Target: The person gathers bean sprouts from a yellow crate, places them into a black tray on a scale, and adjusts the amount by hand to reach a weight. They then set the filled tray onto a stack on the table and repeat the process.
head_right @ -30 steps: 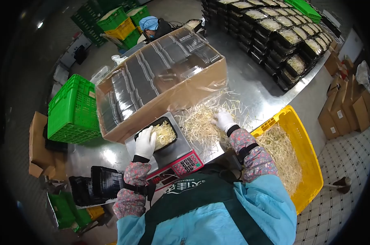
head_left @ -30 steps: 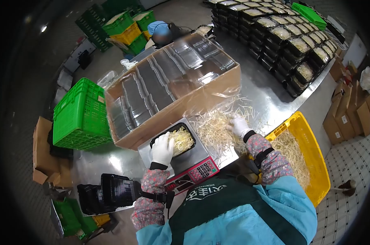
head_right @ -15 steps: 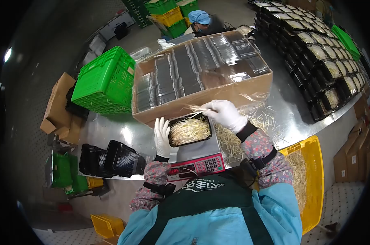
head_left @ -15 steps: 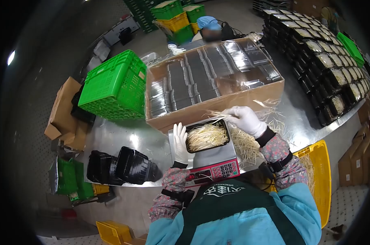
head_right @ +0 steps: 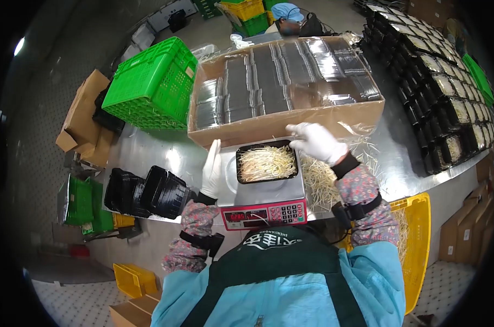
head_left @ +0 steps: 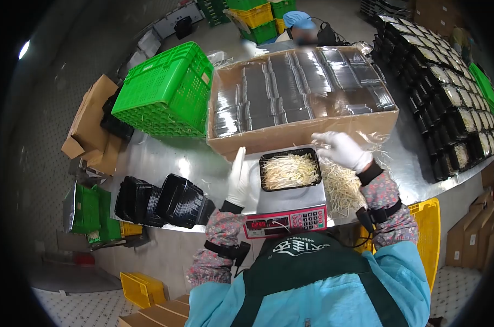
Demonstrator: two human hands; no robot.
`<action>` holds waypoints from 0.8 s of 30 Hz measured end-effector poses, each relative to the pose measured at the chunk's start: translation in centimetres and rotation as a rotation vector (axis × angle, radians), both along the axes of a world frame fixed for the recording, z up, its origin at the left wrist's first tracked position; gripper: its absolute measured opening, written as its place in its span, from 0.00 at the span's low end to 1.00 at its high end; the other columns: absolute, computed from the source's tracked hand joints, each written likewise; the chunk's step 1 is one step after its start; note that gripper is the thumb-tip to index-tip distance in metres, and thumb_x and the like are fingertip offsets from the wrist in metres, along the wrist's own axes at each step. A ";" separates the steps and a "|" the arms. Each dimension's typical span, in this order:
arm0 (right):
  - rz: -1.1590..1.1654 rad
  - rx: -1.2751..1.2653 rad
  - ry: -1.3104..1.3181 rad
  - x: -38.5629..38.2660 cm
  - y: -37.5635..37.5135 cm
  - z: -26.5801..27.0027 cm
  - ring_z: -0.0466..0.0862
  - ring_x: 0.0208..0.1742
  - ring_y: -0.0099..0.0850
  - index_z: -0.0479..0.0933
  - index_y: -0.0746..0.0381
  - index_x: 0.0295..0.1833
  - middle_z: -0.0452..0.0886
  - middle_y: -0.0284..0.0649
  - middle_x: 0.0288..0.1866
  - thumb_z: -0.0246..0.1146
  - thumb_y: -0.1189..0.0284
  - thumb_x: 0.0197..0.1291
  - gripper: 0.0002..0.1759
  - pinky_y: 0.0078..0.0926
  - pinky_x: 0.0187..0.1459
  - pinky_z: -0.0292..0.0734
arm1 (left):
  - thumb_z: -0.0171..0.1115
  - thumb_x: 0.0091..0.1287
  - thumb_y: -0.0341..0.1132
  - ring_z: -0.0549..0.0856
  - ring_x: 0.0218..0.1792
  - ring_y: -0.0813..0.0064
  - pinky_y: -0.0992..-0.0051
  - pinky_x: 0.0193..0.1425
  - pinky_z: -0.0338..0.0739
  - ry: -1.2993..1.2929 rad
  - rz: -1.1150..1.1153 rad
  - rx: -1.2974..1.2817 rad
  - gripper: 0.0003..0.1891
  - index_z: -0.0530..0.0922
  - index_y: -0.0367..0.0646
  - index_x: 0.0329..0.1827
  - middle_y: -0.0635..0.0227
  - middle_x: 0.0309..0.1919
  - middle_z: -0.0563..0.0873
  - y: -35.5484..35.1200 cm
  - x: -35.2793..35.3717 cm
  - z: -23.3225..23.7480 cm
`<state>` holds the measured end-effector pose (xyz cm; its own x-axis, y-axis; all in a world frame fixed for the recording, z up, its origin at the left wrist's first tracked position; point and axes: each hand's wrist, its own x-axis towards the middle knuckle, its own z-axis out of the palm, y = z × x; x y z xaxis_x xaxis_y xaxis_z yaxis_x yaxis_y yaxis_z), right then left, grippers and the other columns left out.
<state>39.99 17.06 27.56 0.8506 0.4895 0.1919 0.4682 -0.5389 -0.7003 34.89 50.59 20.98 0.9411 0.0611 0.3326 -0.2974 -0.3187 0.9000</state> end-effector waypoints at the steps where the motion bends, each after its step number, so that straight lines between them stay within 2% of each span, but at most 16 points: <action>1: -0.059 0.033 -0.001 -0.2 -1.1 0.2 0.86 0.52 0.36 0.75 0.66 0.64 0.83 0.51 0.54 0.65 0.72 0.62 0.25 0.30 0.54 0.80 | 0.44 0.76 0.33 0.66 0.73 0.57 0.66 0.77 0.58 -0.033 -0.002 0.099 0.25 0.60 0.29 0.73 0.48 0.70 0.69 0.5 -0.1 1.1; 2: -0.116 0.065 0.000 -0.4 -1.9 0.4 0.86 0.51 0.33 0.75 0.66 0.64 0.84 0.50 0.54 0.65 0.73 0.63 0.24 0.29 0.53 0.80 | 0.45 0.76 0.32 0.67 0.73 0.57 0.67 0.77 0.58 -0.061 -0.007 0.177 0.25 0.61 0.28 0.73 0.47 0.70 0.70 0.7 0.0 1.9; 4: -0.259 0.075 0.031 -1.1 -2.4 1.0 0.86 0.51 0.36 0.75 0.67 0.64 0.84 0.52 0.54 0.67 0.70 0.62 0.26 0.29 0.54 0.79 | 0.48 0.74 0.30 0.68 0.72 0.53 0.66 0.76 0.58 -0.089 -0.048 0.268 0.25 0.64 0.26 0.71 0.45 0.69 0.70 0.6 0.3 2.9; 5: -0.241 0.128 -0.075 -1.2 -2.3 0.1 0.84 0.55 0.36 0.74 0.67 0.65 0.82 0.53 0.57 0.66 0.68 0.64 0.27 0.29 0.55 0.78 | 0.50 0.73 0.31 0.68 0.71 0.51 0.64 0.76 0.58 -0.108 -0.076 0.366 0.25 0.65 0.27 0.70 0.43 0.69 0.70 -0.3 0.6 3.2; 8: -0.174 0.272 -0.002 -3.3 1.9 0.4 0.81 0.62 0.40 0.71 0.67 0.67 0.79 0.54 0.62 0.65 0.66 0.65 0.28 0.32 0.61 0.75 | 0.53 0.71 0.36 0.67 0.70 0.45 0.54 0.75 0.59 -0.242 -0.169 0.777 0.26 0.67 0.31 0.69 0.45 0.69 0.70 -4.1 0.7 3.1; 10: -0.047 0.092 -0.108 -4.3 4.6 -2.4 0.70 0.71 0.50 0.65 0.70 0.71 0.70 0.60 0.69 0.63 0.60 0.67 0.34 0.40 0.72 0.62 | 0.53 0.70 0.42 0.66 0.71 0.46 0.48 0.72 0.60 -0.277 -0.170 0.917 0.29 0.67 0.35 0.71 0.49 0.70 0.69 -6.7 0.8 -0.1; 12: -0.043 -0.039 -0.160 -5.0 6.8 -5.3 0.66 0.73 0.57 0.58 0.74 0.73 0.65 0.67 0.70 0.58 0.52 0.68 0.42 0.44 0.74 0.59 | 0.54 0.67 0.45 0.65 0.72 0.49 0.46 0.72 0.60 -0.163 -0.278 1.137 0.32 0.65 0.37 0.72 0.53 0.72 0.68 -8.2 0.8 -1.8; 13: -0.029 -0.084 -0.076 -4.9 7.4 -6.6 0.64 0.72 0.60 0.55 0.75 0.74 0.64 0.69 0.70 0.56 0.49 0.68 0.45 0.46 0.74 0.58 | 0.54 0.65 0.45 0.70 0.67 0.54 0.50 0.67 0.65 -0.247 -0.199 1.189 0.31 0.67 0.39 0.70 0.56 0.67 0.72 -8.8 0.8 -2.5; 15: -0.067 -0.219 0.009 -4.7 8.4 -7.9 0.61 0.72 0.67 0.48 0.76 0.76 0.61 0.72 0.70 0.53 0.45 0.69 0.49 0.48 0.73 0.57 | 0.55 0.64 0.44 0.73 0.62 0.57 0.53 0.61 0.70 -0.092 -0.262 1.163 0.29 0.69 0.39 0.67 0.58 0.62 0.75 -8.8 1.4 -2.4; 16: -0.071 -0.252 -0.009 -4.2 8.6 -8.2 0.62 0.72 0.67 0.46 0.76 0.76 0.62 0.73 0.69 0.53 0.45 0.69 0.50 0.47 0.73 0.57 | 0.56 0.64 0.43 0.75 0.60 0.58 0.54 0.58 0.72 -0.029 -0.295 1.144 0.28 0.70 0.40 0.66 0.60 0.60 0.76 -9.0 2.0 -1.8; 17: -0.046 -0.173 0.059 -3.7 8.1 -8.2 0.63 0.71 0.65 0.47 0.76 0.76 0.62 0.73 0.69 0.53 0.45 0.69 0.50 0.46 0.73 0.57 | 0.57 0.62 0.43 0.76 0.54 0.61 0.56 0.52 0.74 -0.128 -0.261 1.096 0.27 0.72 0.41 0.63 0.64 0.53 0.78 -8.8 2.6 -2.5; 19: 0.042 -0.012 0.175 -2.5 6.4 -6.5 0.67 0.71 0.60 0.49 0.75 0.76 0.63 0.72 0.70 0.54 0.45 0.69 0.49 0.44 0.72 0.60 | 0.59 0.62 0.43 0.77 0.54 0.60 0.57 0.50 0.74 -0.130 -0.288 1.073 0.27 0.72 0.42 0.63 0.63 0.55 0.77 -8.6 2.9 -1.8; 20: -0.010 -0.003 0.133 -2.4 5.7 -5.1 0.73 0.67 0.56 0.61 0.75 0.71 0.71 0.66 0.66 0.53 0.47 0.70 0.42 0.41 0.68 0.66 | 0.60 0.62 0.43 0.77 0.54 0.60 0.57 0.50 0.74 -0.123 -0.293 1.063 0.26 0.72 0.43 0.63 0.64 0.56 0.77 -8.6 2.7 -1.5; 22: -0.005 0.205 -0.009 -2.2 4.1 -2.6 0.81 0.56 0.51 0.76 0.72 0.59 0.82 0.59 0.52 0.52 0.51 0.72 0.32 0.38 0.60 0.74 | 0.59 0.65 0.43 0.76 0.54 0.60 0.57 0.51 0.73 -0.171 -0.262 1.037 0.28 0.70 0.44 0.67 0.65 0.57 0.77 -8.7 2.3 -1.7; 23: 0.092 0.161 0.173 -1.9 3.0 -1.7 0.84 0.51 0.44 0.79 0.69 0.54 0.84 0.52 0.47 0.53 0.59 0.74 0.22 0.33 0.55 0.76 | 0.59 0.65 0.43 0.76 0.55 0.60 0.57 0.52 0.72 -0.152 -0.269 1.024 0.29 0.69 0.45 0.68 0.64 0.57 0.77 -8.8 2.3 -1.7; 24: 0.172 0.074 0.201 -2.2 3.1 -1.6 0.84 0.48 0.44 0.80 0.67 0.52 0.85 0.52 0.44 0.53 0.60 0.73 0.21 0.34 0.54 0.77 | 0.59 0.65 0.43 0.76 0.55 0.61 0.57 0.53 0.72 -0.131 -0.277 1.014 0.29 0.69 0.45 0.69 0.64 0.58 0.77 -8.8 2.3 -1.8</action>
